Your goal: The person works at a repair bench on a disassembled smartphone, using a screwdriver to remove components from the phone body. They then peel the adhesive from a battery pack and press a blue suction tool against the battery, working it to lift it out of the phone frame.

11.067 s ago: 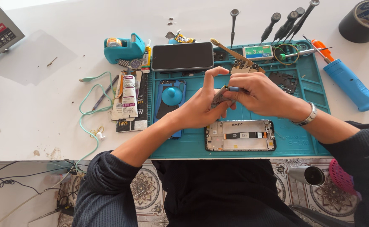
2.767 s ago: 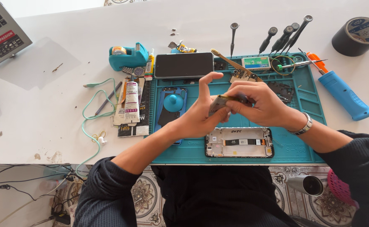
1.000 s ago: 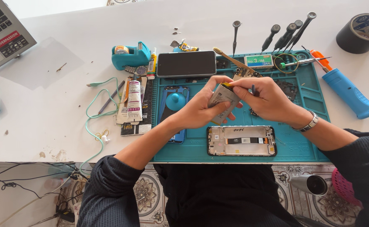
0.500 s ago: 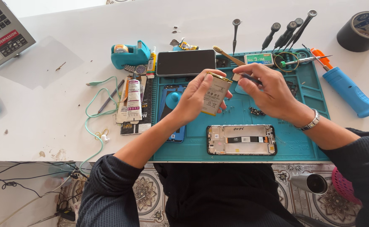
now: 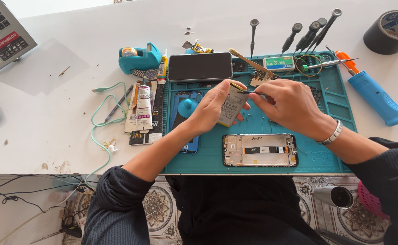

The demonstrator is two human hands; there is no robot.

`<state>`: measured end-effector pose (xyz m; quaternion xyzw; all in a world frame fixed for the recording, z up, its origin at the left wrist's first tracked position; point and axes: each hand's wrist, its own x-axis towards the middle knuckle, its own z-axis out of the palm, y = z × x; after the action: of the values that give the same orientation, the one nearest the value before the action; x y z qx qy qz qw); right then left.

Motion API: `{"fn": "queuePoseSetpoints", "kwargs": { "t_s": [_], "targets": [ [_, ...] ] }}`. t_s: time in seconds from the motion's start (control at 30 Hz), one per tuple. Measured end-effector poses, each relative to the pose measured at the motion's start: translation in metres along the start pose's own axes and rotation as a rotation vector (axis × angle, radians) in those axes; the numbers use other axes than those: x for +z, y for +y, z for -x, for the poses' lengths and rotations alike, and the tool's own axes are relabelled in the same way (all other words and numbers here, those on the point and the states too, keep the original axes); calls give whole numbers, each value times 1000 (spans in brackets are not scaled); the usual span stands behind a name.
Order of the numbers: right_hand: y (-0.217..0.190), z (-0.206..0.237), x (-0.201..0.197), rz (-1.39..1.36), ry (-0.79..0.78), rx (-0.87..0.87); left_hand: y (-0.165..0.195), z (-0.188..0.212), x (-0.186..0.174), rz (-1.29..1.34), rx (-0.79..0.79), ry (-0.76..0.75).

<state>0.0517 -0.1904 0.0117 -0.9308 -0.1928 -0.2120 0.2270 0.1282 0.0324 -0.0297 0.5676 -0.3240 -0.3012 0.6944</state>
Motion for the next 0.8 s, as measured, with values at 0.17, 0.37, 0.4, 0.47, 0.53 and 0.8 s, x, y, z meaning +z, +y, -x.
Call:
{"fn": "queuePoseSetpoints", "kwargs": {
  "t_s": [0.17, 0.37, 0.4, 0.47, 0.53, 0.8],
  "targets": [
    [-4, 4, 2, 85, -22, 28, -2, 0, 0, -38, -26, -9],
    [-4, 5, 3, 109, -14, 21, -2, 1, 1, -43, -33, -8],
    [-4, 5, 3, 103, -8, 18, -2, 0, 2, -52, -35, -6],
    [-5, 4, 3, 90, 0, 10, -1, 1, 2, -62, -38, -1],
    [-6, 4, 3, 94, -32, 29, -1, 1, 2, -69, -37, -1],
    [-9, 4, 3, 63, -61, 66, 0, 1, 2, -67, -40, 2]
  ]
}}
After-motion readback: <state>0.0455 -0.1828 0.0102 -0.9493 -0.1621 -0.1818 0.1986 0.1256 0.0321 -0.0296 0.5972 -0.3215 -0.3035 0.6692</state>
